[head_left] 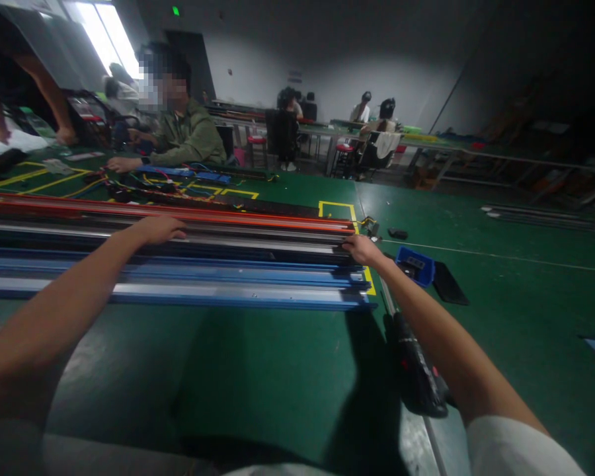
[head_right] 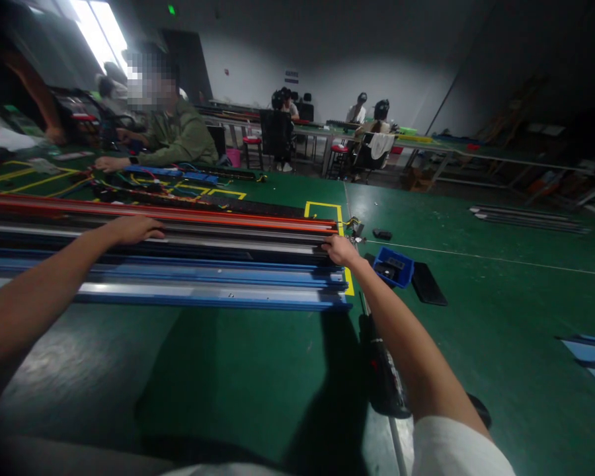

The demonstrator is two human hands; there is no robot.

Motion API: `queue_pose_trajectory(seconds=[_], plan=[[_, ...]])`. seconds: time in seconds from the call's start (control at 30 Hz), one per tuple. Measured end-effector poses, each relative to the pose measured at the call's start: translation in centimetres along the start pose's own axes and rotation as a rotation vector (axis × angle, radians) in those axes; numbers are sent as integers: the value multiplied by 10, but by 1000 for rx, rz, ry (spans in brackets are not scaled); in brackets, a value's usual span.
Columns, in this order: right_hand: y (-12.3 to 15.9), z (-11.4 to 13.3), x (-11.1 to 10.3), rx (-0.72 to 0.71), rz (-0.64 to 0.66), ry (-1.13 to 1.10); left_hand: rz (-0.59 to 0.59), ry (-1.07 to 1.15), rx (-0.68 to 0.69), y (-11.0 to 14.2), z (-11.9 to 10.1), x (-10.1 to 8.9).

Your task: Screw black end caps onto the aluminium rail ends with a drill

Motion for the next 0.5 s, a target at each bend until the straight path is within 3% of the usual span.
queue_pose_trajectory(seconds=[0.23,0.5], plan=[[16,1,-10,25,-27,1,69,-54,-29,13,-6,-13],[43,10,-24,18,-23,7,-3,-15,-66,31,-6,-14]])
Point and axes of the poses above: each hand's wrist, its own y-axis away from the middle knuckle, its own x-axis out of the palm, z = x × y, the point moved 3 cm from there along -y, towards the middle knuckle, and after that the axes turned 5 degrees about x, right-handed, at the moved point
